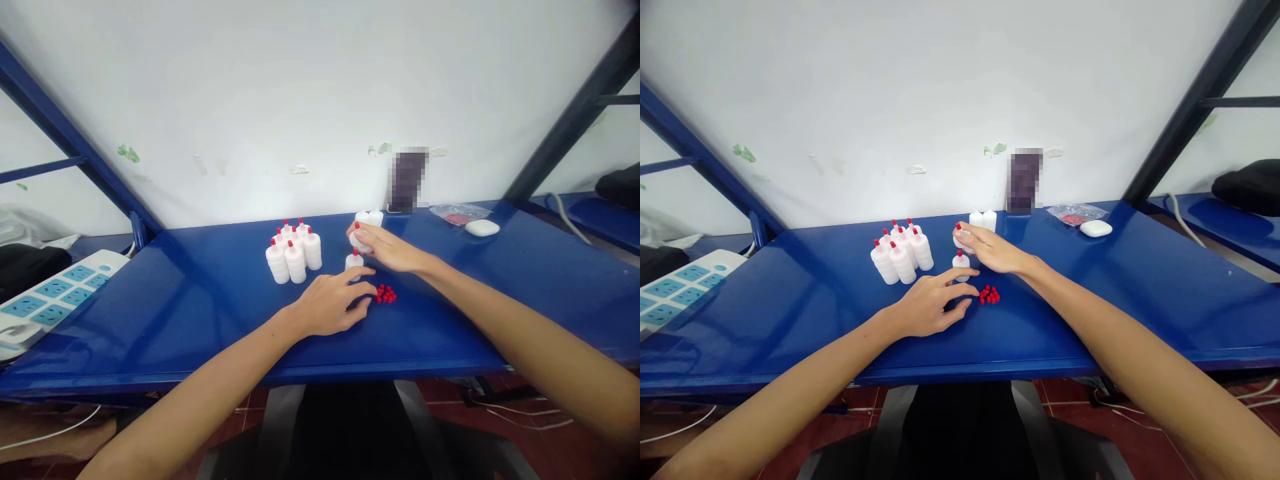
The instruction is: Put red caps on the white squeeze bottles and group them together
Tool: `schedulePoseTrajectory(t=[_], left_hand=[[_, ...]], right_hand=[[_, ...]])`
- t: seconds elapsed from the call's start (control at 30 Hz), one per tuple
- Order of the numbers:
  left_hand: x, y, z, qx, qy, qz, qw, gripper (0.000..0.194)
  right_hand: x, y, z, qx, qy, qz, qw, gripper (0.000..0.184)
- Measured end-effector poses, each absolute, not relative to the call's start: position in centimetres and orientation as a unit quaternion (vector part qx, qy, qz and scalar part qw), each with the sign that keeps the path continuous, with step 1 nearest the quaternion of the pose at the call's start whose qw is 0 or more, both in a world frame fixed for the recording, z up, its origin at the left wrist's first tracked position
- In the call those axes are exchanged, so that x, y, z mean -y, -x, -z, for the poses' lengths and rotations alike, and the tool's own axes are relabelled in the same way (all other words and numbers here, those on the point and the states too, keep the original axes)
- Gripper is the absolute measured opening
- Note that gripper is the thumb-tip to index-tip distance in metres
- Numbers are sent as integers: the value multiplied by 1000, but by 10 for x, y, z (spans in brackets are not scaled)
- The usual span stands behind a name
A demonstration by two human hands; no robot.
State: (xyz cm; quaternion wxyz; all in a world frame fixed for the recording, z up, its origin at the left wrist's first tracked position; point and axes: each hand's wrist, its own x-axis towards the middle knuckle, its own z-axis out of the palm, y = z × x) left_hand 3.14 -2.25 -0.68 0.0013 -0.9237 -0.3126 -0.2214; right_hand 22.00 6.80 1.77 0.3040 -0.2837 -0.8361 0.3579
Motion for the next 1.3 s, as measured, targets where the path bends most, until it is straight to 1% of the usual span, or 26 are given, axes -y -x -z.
schedulePoseTrajectory(t=[0.1, 0.33, 0.5, 0.6, 0.8, 0.87, 1.03, 1.13, 1.2, 1.3], left_hand=[[22, -32, 6, 334, 917, 220, 11, 26], [21, -31, 6, 346, 914, 210, 20, 25], [19, -30, 9, 344, 913, 217, 23, 26], [19, -30, 10, 337, 913, 230, 6, 26], [22, -32, 3, 310, 925, 209, -68, 17], [23, -33, 1, 300, 929, 198, -87, 16], [22, -33, 1, 287, 928, 192, -139, 18], [21, -32, 4, 291, 921, 203, -160, 22], [20, -32, 7, 296, 918, 208, -162, 25], [18, -32, 10, 305, 916, 221, -141, 28]], right_hand=[[-64, -221, -23, 852, 256, -370, 269, 41], [-63, -221, -26, 877, 252, -349, 215, 41], [-63, -223, -26, 889, 269, -325, 177, 46], [-62, -224, -25, 896, 288, -306, 146, 47], [-63, -225, -25, 885, 296, -323, 160, 43], [-65, -226, -27, 882, 292, -333, 159, 40], [-68, -230, -29, 902, 273, -311, 120, 25], [-67, -228, -26, 912, 270, -286, 117, 17], [-67, -226, -24, 919, 265, -266, 125, 17], [-68, -225, -22, 922, 272, -246, 125, 23]])
